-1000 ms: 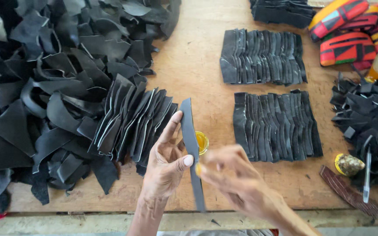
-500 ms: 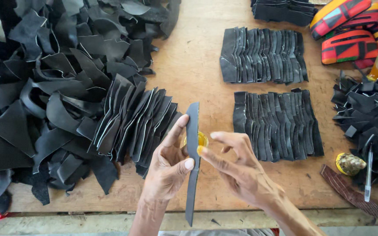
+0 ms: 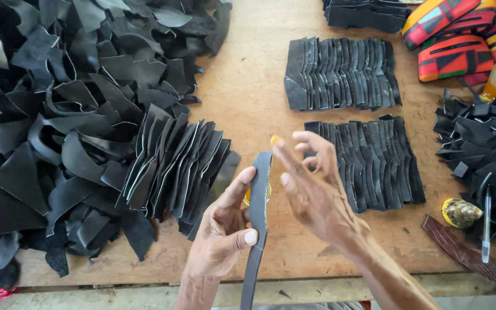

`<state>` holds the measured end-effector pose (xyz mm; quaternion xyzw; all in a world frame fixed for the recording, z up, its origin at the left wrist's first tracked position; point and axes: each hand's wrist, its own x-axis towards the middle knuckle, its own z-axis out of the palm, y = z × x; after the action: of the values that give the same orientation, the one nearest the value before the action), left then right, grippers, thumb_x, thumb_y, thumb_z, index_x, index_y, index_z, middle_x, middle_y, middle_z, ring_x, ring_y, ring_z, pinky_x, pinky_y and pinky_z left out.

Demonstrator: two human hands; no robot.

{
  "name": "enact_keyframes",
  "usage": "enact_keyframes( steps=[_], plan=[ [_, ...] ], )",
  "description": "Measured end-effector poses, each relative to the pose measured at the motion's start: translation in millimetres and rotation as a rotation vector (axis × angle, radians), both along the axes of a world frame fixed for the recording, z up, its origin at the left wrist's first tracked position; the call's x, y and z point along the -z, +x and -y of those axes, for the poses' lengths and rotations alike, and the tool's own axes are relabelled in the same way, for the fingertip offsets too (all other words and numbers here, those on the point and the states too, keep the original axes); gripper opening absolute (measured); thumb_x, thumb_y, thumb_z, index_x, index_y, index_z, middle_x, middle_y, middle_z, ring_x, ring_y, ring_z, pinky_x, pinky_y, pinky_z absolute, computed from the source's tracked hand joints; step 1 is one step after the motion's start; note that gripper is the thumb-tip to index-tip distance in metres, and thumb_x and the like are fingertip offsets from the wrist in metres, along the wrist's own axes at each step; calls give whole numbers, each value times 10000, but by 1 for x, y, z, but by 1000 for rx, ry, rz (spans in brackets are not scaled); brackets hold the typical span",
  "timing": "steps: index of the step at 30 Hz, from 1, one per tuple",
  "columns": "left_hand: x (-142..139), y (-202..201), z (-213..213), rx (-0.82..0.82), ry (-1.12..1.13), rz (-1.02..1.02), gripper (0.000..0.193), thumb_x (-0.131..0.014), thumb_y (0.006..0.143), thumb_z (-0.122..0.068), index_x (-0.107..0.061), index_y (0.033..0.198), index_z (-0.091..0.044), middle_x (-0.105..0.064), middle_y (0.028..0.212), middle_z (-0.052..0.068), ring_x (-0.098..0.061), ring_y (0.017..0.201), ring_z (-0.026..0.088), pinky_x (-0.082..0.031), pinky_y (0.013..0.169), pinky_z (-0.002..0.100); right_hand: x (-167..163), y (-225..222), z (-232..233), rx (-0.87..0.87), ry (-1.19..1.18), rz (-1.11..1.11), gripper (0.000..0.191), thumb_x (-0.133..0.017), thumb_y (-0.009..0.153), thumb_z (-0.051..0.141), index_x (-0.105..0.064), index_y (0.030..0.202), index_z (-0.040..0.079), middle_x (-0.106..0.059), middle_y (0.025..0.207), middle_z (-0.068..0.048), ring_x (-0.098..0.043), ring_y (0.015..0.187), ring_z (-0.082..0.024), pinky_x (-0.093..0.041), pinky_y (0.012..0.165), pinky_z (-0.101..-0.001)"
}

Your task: The person repeatedly picks up black rubber strips from a pile, applies a yellow adhesive to one side using fingers, and places the strips into a neat stack. The process is repeated for multiple strips throughout the clip.

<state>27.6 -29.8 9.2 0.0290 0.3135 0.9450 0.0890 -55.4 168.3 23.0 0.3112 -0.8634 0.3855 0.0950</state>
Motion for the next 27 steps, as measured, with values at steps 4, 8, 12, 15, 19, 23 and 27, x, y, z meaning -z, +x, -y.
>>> enact_keyframes(
  steps=[4,8,12,15,19,23,27],
  plan=[
    [14,-7,2,-71,9,3,867,-819,795,63,-383,1544,30,-507,1512,93,-652,1035,169,-584,802,273,2,17,-1,-287,-191,85,743,-748,875,-32,-480,1520,219,-407,1496,-122,-483,1287,-238,-519,1004,-324],
    [32,-10,5,-113,102,129,589,-757,896,116,-437,1390,83,-561,1309,151,-655,1120,215,-590,914,319,5,36,-1,-358,-228,250,699,-749,884,-39,-527,1498,209,-412,1477,-103,-532,1190,-193,-533,995,-315],
    [35,-9,4,-116,91,135,615,-734,920,103,-482,1481,80,-594,1339,220,-633,1157,258,-570,979,351,7,39,-3,-321,-194,281,680,-747,877,-34,-544,1485,191,-395,1472,-112,-513,1154,-222,-498,980,-338],
    [28,-9,3,-154,78,56,687,-747,862,95,-480,1491,24,-588,1403,150,-612,1241,239,-544,1058,369,4,42,-3,-336,-132,143,684,-721,873,-38,-521,1495,165,-391,1483,-133,-492,1246,-266,-474,1007,-360],
    [17,-13,6,-200,66,57,757,-766,842,89,-445,1524,22,-570,1452,143,-588,1268,242,-507,1018,364,-5,50,-3,-397,-166,-27,673,-734,912,-18,-538,1494,258,-521,1401,-33,-535,1211,-211,-509,984,-329],
    [10,-13,5,-164,3,9,862,-790,828,82,-397,1592,14,-542,1519,157,-558,1296,229,-475,1044,319,-9,46,-3,-271,-112,-4,658,-736,899,-19,-553,1473,246,-528,1382,-102,-552,1075,-196,-515,909,-333],
    [8,-13,4,-175,-29,22,876,-804,808,78,-378,1572,29,-495,1538,135,-548,1307,236,-477,1097,364,-8,44,-8,-292,-13,-199,729,-632,780,-98,-579,1431,226,-554,1382,-46,-552,1175,-276,-506,1016,-422]
  ],
)
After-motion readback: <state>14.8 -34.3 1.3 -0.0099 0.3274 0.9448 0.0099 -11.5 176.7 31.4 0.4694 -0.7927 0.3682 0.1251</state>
